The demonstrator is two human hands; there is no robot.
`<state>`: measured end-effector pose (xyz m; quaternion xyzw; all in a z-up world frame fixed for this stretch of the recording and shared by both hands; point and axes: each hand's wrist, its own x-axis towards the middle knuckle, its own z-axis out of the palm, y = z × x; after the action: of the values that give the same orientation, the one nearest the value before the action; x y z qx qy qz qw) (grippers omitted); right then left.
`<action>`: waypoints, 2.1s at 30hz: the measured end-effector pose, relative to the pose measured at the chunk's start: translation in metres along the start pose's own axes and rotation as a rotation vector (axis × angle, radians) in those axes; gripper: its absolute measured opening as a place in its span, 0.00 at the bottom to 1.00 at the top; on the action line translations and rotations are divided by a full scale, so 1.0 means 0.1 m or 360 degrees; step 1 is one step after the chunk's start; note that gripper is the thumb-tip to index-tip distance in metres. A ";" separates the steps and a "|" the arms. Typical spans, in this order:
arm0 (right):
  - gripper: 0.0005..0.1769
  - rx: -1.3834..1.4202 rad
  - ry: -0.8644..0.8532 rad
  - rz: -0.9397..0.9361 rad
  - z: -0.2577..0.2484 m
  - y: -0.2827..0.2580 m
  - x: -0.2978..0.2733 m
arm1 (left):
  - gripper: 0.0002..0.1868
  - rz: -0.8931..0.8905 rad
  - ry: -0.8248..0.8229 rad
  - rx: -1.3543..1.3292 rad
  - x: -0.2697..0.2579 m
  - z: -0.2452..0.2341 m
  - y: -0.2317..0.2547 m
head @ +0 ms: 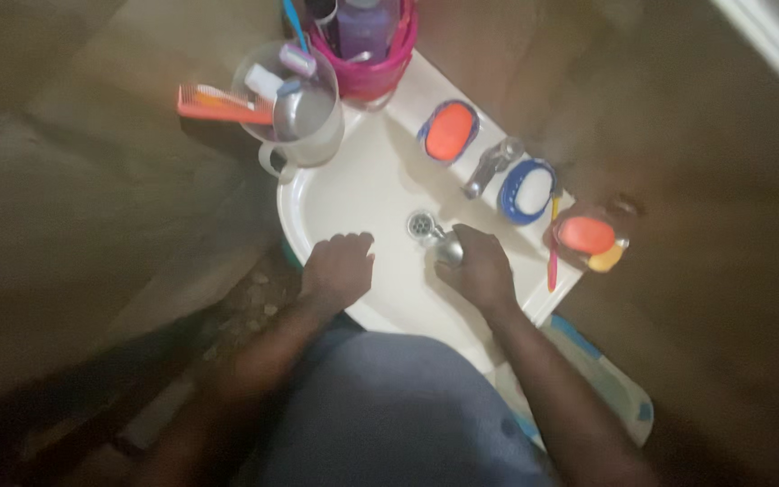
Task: The person holds a small cylindrical container over a bathroom sink and repeatedly rubs its bottom surface with a finger. The person then rinses the container under running water and briefly picks up a toothbrush before the clip ends.
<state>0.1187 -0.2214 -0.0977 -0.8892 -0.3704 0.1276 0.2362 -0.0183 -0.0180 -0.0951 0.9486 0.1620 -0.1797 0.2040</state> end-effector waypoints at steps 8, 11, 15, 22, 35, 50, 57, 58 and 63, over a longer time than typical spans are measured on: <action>0.42 0.0305 -0.0054 0.0430 -0.13 -0.11 -0.08 | 0.16 -0.0027 0.0002 -0.0052 -0.04 0.01 0.00; 0.40 0.0151 -0.0262 0.0355 -0.13 -0.09 -0.02 | 0.17 -0.0031 -0.0018 -0.0071 -0.02 0.00 0.00; 0.38 0.0650 -0.0258 0.0256 -0.33 -0.03 -0.04 | 0.16 -0.0112 -0.0156 -0.0048 0.01 -0.02 0.01; 0.35 0.1867 -0.0525 -0.0007 -0.25 0.19 0.01 | 0.15 -0.0027 0.0034 -0.0069 0.02 0.11 -0.05; 0.19 0.0508 -0.0377 0.0175 -0.04 0.33 -0.03 | 0.17 -0.0062 0.0054 -0.0110 0.06 0.10 -0.06; 0.35 0.0474 0.0049 0.0124 0.08 0.03 -0.22 | 0.16 -0.0086 0.0131 -0.0159 -0.02 0.17 -0.06; 0.39 0.1789 -0.0023 0.0921 0.15 0.13 -0.14 | 0.14 -0.0123 -0.0004 -0.0088 0.04 0.06 -0.01; 0.37 0.1803 -0.0052 0.0987 0.14 0.14 -0.12 | 0.13 -0.0125 0.0006 -0.0077 0.04 0.05 -0.01; 0.34 0.0942 -0.0343 0.0891 -0.25 0.07 -0.19 | 0.11 -0.0069 0.0116 -0.0093 -0.01 0.07 0.00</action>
<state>0.1200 -0.2476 -0.0785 -0.8309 -0.0844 0.3800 0.3975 -0.0214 -0.0212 -0.1006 0.9444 0.1950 -0.1445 0.2217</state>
